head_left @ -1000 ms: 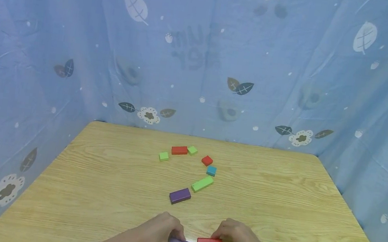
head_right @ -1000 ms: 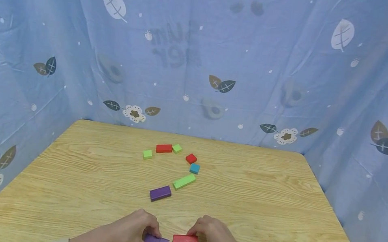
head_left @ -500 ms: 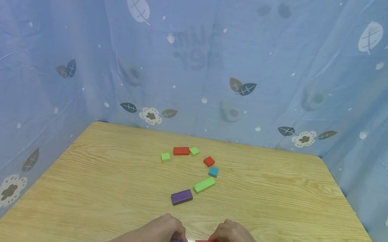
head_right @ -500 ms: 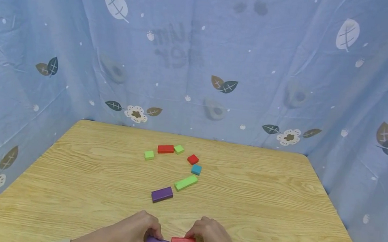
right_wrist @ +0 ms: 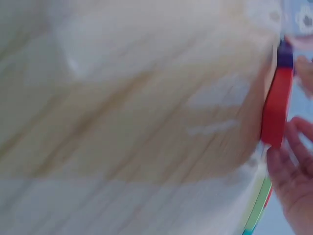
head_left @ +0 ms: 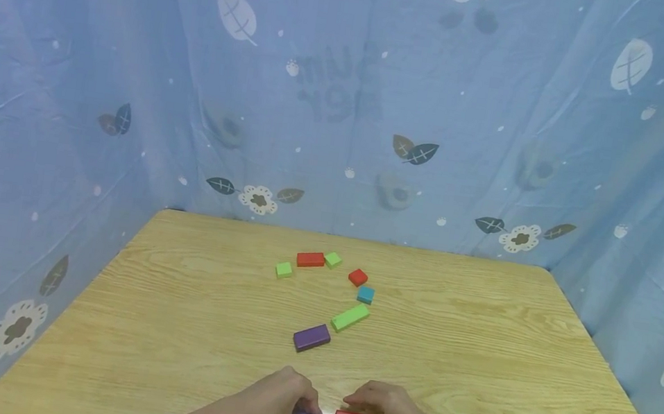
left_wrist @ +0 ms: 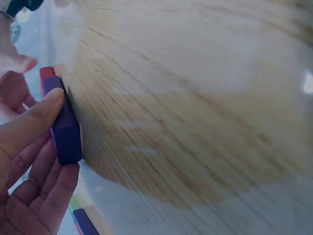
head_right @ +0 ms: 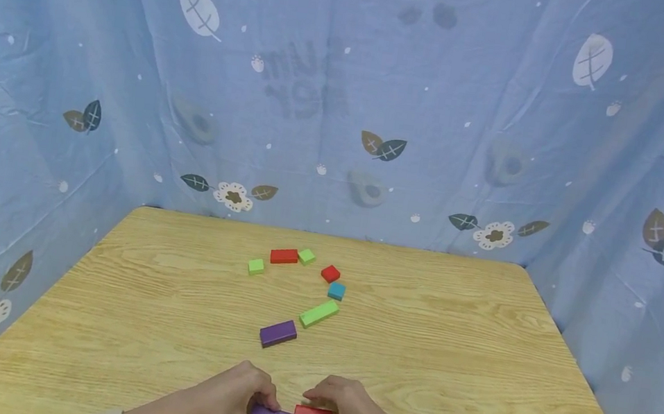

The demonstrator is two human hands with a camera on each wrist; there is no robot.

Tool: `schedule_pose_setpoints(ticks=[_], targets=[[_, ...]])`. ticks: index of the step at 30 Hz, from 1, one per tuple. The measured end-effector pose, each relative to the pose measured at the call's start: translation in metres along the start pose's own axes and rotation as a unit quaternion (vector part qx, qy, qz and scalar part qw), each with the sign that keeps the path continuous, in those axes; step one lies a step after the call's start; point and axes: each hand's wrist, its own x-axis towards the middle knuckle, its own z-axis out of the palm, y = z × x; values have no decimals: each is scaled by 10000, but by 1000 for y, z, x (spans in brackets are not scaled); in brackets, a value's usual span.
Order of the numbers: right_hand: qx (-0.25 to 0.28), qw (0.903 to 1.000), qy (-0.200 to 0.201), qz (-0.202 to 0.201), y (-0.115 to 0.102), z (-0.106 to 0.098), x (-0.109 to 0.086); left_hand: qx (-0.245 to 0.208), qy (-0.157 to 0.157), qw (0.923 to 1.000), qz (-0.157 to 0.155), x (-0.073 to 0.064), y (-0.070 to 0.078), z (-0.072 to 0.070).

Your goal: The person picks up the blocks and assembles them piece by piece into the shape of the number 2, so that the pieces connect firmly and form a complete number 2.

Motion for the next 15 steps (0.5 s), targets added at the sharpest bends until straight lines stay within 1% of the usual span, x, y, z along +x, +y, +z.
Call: schedule_pose_setpoints(ticks=[5,8,10,15], targets=[[-151,9997,-65,-185,0,8,6,71,41,10000,0,1,-1,0],[-22,9997,-66,-217,2,11,9,37,6,10000,-75,1,0,1],[65,9997,-62,-233,2,13,10,-63,-23,9999,-99,0,1,1],[139,9994,38,-321,2,17,14,-288,73,9996,36,-1,2,2]])
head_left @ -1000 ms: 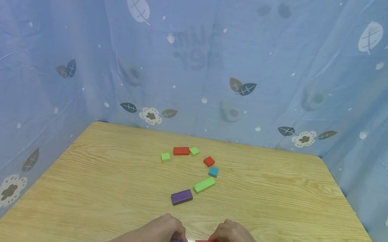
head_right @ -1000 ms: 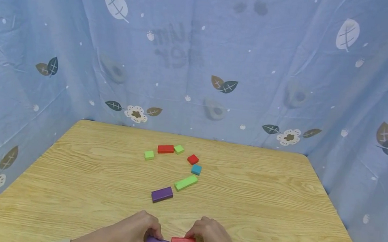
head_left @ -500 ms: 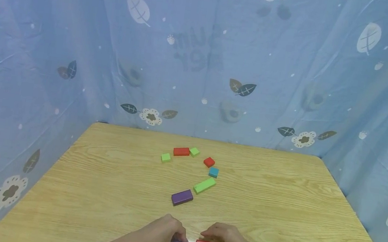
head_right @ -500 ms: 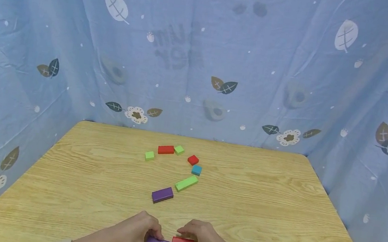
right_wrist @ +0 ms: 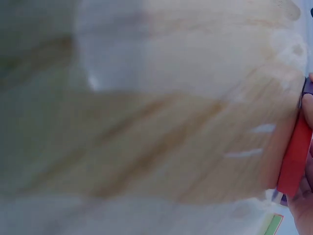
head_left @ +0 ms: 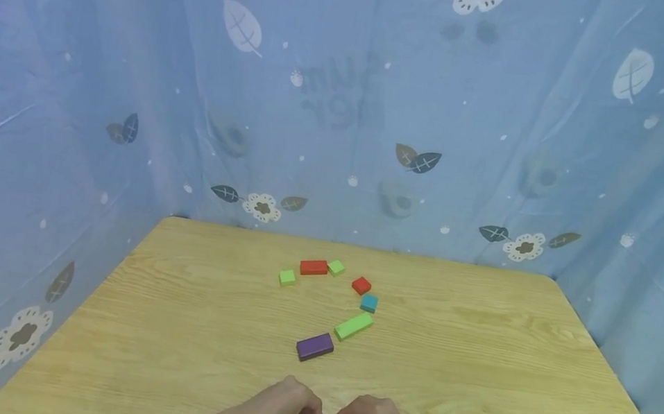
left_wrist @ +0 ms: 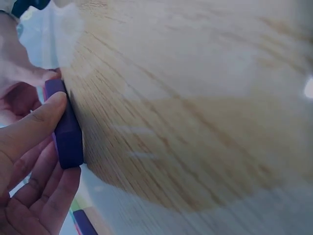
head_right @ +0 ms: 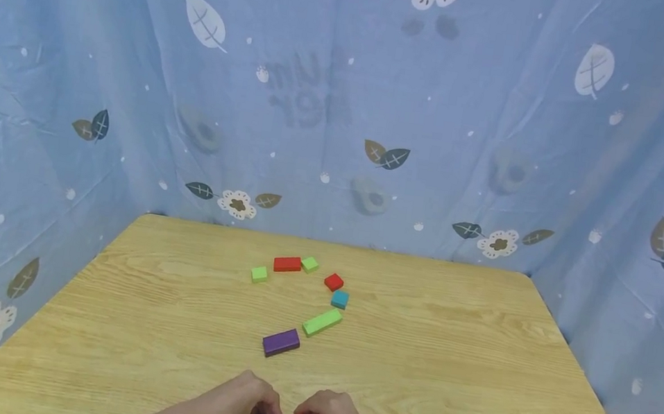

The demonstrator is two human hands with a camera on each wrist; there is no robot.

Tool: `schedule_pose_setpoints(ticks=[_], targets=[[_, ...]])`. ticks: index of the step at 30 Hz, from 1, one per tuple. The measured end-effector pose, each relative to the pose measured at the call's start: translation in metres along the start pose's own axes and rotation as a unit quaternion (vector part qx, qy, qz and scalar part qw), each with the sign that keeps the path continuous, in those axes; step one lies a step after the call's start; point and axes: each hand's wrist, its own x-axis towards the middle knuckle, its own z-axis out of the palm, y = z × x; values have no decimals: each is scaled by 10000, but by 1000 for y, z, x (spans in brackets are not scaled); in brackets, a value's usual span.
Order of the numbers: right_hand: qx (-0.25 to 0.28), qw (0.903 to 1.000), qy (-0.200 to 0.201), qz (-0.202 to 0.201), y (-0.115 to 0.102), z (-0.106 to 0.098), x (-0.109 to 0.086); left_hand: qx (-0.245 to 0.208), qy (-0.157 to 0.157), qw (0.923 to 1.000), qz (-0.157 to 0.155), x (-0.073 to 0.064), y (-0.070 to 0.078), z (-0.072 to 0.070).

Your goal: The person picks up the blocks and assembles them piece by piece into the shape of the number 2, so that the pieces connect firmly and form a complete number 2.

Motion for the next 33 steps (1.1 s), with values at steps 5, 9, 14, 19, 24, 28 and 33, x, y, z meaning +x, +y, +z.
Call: schedule_pose_setpoints(ticks=[5,9,14,19,24,28,33], targets=[[-51,9996,200,-168,1,3,2,-107,100,9997,-218,0,0,2],[77,9998,186,-89,-3,3,4,29,139,9988,-473,0,2,2],[318,9994,29,128,-7,5,5,139,196,9984,-521,0,3,2],[66,9997,32,-243,-7,6,5,14,172,9984,-539,-1,2,3],[-90,9999,-48,-36,-9,9,9,-70,167,9979,-628,-3,4,3],[34,9999,21,93,-14,17,13,-236,103,9975,-653,-9,4,4],[4,9988,240,427,-14,8,14,-23,14,9994,-342,2,-2,0]])
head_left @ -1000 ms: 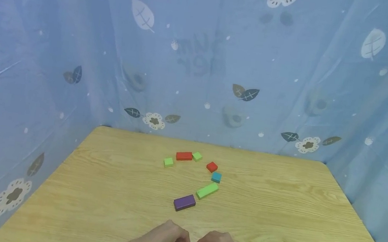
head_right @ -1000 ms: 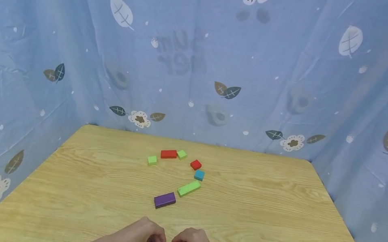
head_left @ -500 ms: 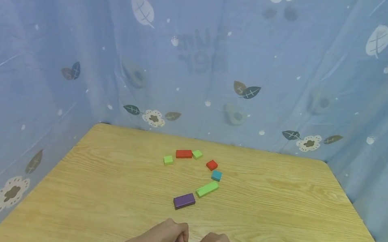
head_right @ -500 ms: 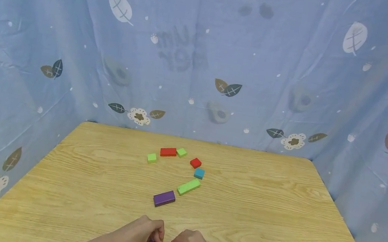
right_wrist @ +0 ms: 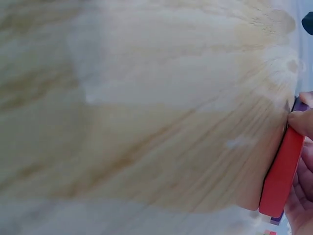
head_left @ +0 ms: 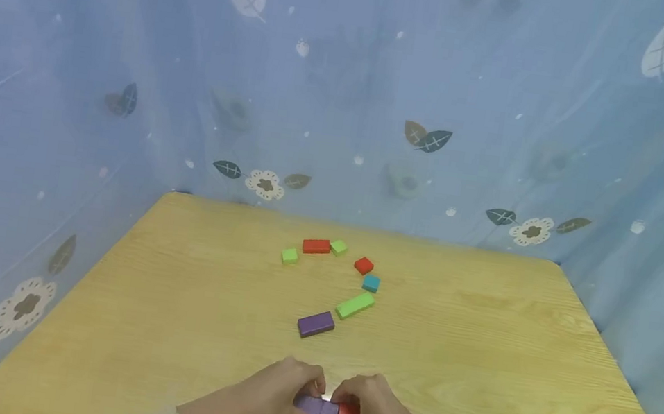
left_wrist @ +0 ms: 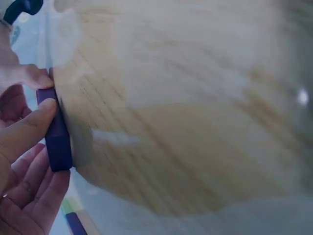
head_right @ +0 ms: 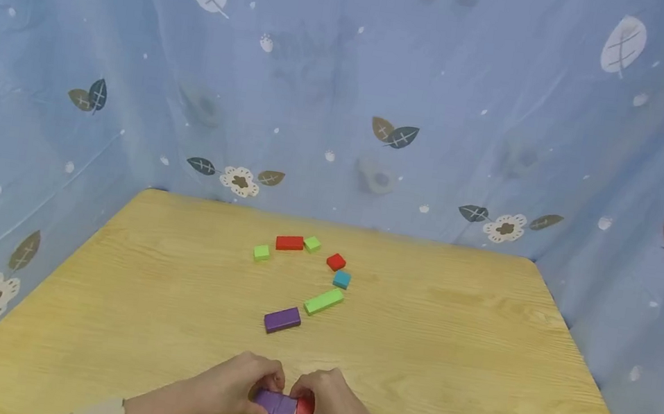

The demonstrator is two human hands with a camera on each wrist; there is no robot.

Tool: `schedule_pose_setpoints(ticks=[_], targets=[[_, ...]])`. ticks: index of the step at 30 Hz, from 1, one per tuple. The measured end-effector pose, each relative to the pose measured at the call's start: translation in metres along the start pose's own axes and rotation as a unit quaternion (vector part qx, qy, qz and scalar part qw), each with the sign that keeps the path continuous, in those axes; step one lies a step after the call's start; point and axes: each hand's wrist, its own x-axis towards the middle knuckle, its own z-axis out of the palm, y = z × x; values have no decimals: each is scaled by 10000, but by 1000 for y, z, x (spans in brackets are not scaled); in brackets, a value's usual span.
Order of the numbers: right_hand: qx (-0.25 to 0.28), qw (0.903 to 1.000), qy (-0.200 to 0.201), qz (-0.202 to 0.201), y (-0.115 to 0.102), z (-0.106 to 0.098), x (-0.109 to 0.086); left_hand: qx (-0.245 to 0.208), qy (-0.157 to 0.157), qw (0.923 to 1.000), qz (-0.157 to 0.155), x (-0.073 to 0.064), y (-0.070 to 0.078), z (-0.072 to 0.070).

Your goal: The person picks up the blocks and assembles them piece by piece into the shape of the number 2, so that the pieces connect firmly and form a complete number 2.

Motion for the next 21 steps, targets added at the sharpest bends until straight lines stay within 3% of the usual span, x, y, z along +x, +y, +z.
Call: schedule_pose_setpoints(ticks=[4,6,8,11,14,16,18,21], targets=[[-51,9996,82,259,3,-10,3,-258,-302,9991,152,17,-4,-21],[23,9992,36,401,2,-9,3,-488,-84,9987,104,22,-8,-33],[97,9990,-9,430,1,-4,1,-505,381,9980,-56,27,-15,-41],[118,9992,-88,379,1,0,-1,368,862,9949,-368,41,-27,-49],[184,9994,-157,243,1,3,-5,1687,645,9827,-408,53,-34,-50],[156,9997,-144,115,2,4,-6,2252,579,9721,-310,59,-36,-49],[124,9998,-119,23,3,4,-6,2393,647,9685,-255,65,-37,-47],[57,9999,-108,-116,5,0,-3,1882,844,9775,-430,72,-37,-45]])
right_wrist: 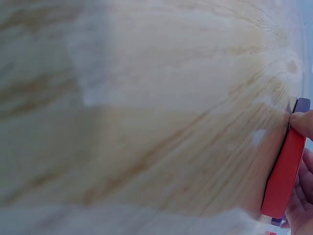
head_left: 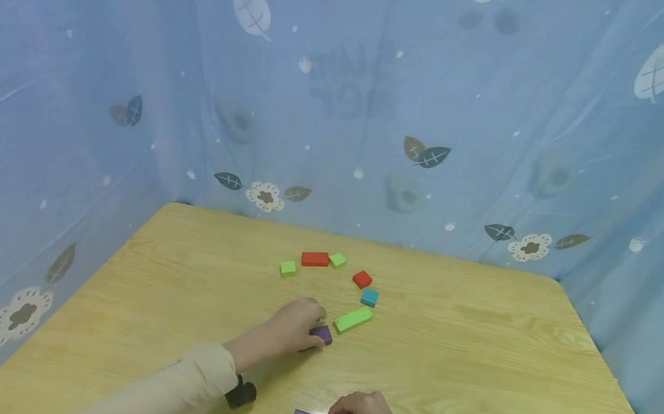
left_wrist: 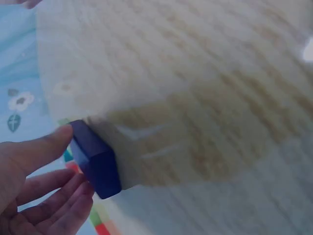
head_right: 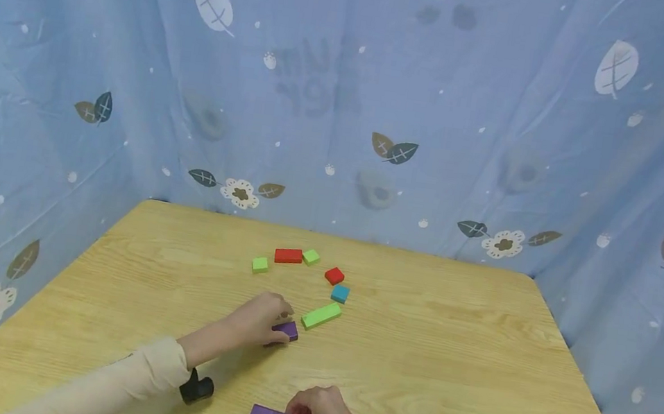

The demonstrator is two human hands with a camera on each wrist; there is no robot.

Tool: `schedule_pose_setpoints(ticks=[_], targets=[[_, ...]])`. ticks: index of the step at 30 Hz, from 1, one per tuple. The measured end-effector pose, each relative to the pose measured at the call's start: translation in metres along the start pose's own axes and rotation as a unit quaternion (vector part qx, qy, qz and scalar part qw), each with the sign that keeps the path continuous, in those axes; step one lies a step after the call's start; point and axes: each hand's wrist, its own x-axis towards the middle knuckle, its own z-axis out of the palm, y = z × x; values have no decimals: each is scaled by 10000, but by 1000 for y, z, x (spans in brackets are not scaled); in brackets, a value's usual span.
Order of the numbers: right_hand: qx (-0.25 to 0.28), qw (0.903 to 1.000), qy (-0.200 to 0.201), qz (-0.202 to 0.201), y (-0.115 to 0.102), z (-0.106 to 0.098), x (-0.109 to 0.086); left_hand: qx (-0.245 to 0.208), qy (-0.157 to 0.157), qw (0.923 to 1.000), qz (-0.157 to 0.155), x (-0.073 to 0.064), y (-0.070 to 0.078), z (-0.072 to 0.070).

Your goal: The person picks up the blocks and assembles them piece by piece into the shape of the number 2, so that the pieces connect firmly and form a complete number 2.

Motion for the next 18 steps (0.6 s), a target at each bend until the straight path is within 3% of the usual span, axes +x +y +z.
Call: schedule_pose_setpoints(ticks=[3,8,13,18], targets=[[90,9998,-151,56,0,0,1,-561,4,9980,-299,-2,0,3],[112,9992,-316,234,0,-1,-1,-894,-113,9949,-447,-3,1,6],[-16,9998,-171,94,0,1,-1,-1360,-97,9876,-779,1,-1,7],[-78,9999,-16,-122,1,1,-1,-1715,156,9795,-1048,2,-2,5]])
